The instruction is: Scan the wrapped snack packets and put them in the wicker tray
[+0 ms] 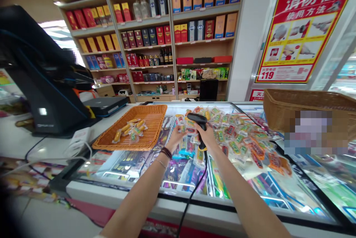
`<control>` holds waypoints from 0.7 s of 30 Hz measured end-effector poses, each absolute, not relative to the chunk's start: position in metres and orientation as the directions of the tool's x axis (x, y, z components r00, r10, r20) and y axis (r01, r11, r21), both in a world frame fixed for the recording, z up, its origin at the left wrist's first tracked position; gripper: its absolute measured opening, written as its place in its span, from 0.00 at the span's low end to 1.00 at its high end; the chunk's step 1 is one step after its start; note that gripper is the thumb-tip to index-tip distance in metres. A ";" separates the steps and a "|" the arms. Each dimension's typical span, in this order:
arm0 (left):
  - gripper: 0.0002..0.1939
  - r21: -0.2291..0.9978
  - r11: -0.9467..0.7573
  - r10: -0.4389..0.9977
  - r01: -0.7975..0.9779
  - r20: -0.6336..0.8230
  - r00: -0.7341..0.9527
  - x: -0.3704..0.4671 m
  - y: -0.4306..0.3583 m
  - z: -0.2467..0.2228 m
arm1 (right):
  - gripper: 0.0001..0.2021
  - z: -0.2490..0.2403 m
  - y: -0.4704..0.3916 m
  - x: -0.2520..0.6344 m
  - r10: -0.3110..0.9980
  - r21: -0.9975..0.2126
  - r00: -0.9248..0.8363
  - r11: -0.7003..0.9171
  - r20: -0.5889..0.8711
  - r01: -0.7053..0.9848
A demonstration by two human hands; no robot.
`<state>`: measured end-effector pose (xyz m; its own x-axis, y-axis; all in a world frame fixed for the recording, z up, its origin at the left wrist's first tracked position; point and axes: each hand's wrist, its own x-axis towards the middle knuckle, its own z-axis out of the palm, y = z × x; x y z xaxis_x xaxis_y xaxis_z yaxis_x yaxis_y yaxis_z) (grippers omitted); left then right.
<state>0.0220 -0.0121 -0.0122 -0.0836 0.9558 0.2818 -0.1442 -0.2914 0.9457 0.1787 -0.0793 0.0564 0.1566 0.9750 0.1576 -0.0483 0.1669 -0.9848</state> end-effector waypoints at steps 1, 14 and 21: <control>0.17 0.943 -0.239 0.971 -0.232 0.233 -0.053 0.020 -0.013 -0.012 | 0.21 0.055 -0.079 0.178 0.975 -0.984 0.150 0.173 0.164 -0.047; 0.31 0.842 -0.146 0.983 -0.519 0.184 0.022 0.008 -0.026 0.008 | 0.23 0.058 -0.093 0.173 0.979 -0.977 0.049 0.195 0.200 0.091; 0.25 0.837 -0.258 0.959 -0.482 0.283 -0.022 0.009 -0.022 0.007 | 0.24 0.054 -0.093 0.172 0.972 -0.948 -0.002 0.228 0.233 0.222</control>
